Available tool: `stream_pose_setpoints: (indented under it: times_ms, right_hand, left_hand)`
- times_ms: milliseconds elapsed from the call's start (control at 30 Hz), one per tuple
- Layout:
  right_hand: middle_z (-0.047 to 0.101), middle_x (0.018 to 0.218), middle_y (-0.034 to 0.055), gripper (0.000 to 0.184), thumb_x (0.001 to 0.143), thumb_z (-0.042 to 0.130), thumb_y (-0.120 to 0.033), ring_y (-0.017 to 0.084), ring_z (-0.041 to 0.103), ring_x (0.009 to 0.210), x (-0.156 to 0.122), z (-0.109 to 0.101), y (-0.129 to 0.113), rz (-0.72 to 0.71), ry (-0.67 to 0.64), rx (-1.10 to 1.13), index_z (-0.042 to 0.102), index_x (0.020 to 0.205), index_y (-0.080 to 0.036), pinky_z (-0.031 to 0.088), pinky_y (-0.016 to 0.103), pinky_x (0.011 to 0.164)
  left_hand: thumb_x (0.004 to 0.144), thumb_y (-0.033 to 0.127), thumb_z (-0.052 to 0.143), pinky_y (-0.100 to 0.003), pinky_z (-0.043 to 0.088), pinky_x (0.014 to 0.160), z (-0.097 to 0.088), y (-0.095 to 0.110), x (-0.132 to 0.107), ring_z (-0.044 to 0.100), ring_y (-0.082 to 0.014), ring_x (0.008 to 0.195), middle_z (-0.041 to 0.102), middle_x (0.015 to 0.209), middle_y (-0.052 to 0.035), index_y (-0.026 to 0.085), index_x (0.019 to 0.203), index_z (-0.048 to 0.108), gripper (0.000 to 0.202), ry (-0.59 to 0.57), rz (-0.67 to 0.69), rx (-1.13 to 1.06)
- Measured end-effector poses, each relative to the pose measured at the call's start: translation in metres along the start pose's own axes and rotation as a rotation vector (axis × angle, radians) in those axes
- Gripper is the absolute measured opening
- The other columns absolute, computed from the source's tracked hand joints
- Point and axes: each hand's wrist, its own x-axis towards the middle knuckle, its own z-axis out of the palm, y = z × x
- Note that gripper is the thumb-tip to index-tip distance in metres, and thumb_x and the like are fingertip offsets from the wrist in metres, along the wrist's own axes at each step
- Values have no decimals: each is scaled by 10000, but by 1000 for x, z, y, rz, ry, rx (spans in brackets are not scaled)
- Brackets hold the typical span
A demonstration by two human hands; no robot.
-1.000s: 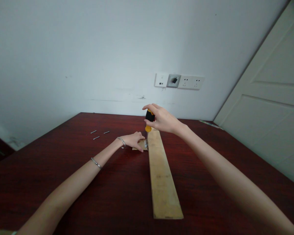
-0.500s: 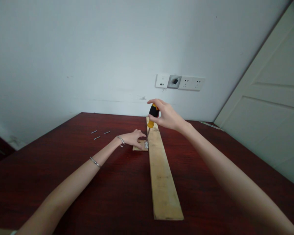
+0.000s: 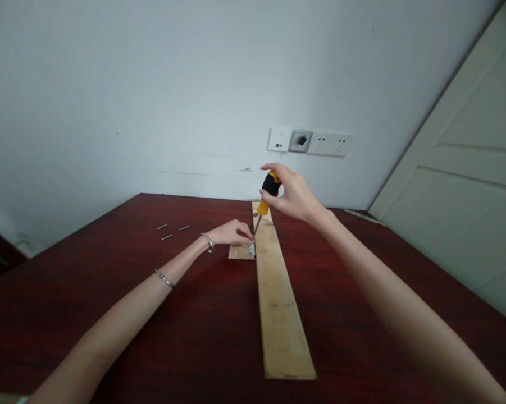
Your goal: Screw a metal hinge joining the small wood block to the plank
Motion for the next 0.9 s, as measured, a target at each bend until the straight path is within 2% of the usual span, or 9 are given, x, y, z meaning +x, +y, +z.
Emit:
stream_pose_setpoints:
  times_ms: [167, 300, 400, 500, 567, 667, 800, 900]
  right_hand:
    - [597, 1024, 93, 441, 769, 566, -237, 193, 558, 847, 1, -1, 2, 9, 29, -2, 490, 1194, -151, 459, 355, 809]
    - [582, 988, 63, 511, 776, 577, -298, 193, 566, 843, 1, -7, 3, 95, 96, 32, 433, 1255, -192, 491, 374, 784]
    - [575, 967, 50, 582, 780, 581, -343, 185, 586, 804, 2, -7, 9, 222, 164, 120, 360, 1305, -226, 532, 336, 661]
    - [588, 908, 44, 530, 792, 572, -361, 164, 607, 713, 6, 1, 18, 378, 191, 223, 384, 1266, -215, 523, 255, 509]
    - [607, 884, 49, 480, 800, 570, -375, 147, 614, 650, 9, 14, 24, 488, 143, 280, 426, 1218, -187, 508, 224, 450]
    - [654, 893, 84, 435, 814, 560, -381, 141, 624, 589, 17, 44, 26, 599, -13, 312, 490, 1169, -139, 504, 228, 438]
    - [705, 914, 128, 391, 821, 545, -385, 180, 668, 653, 30, 99, 11, 598, -233, 171, 604, 1084, -102, 501, 247, 554]
    - [723, 870, 157, 365, 838, 510, -398, 226, 687, 789, 37, 143, -5, 581, -414, 50, 686, 917, -87, 479, 248, 651]
  left_hand:
    - [743, 341, 690, -239, 431, 704, 1, 3, -1, 595, -148, 742, 679, 806, -40, 137, 742, 733, 209, -8, -14, -28]
    - [736, 324, 687, -238, 440, 691, -3, 2, -1, 619, -156, 731, 713, 799, -44, 136, 782, 752, 204, -2, -60, 20]
    - [734, 306, 678, -249, 454, 718, -13, -1, -5, 641, -170, 756, 733, 803, -40, 142, 815, 756, 198, 75, -131, 73]
    - [735, 282, 661, -251, 460, 744, -35, -6, -18, 654, -180, 790, 739, 818, -47, 135, 801, 756, 187, 182, -195, 152]
    - [728, 266, 651, -245, 457, 725, -55, -13, -33, 654, -178, 772, 737, 785, -45, 136, 760, 756, 170, 235, -276, 260]
    - [717, 252, 639, -235, 452, 692, -90, -27, -64, 650, -178, 754, 735, 767, -44, 140, 739, 760, 166, 298, -434, 406]
    - [686, 215, 625, -212, 446, 650, -128, -49, -113, 646, -168, 719, 724, 707, -38, 149, 673, 752, 144, 308, -666, 561]
    - [641, 178, 628, -203, 442, 637, -141, -63, -145, 646, -165, 702, 709, 649, -31, 162, 589, 724, 111, 299, -795, 612]
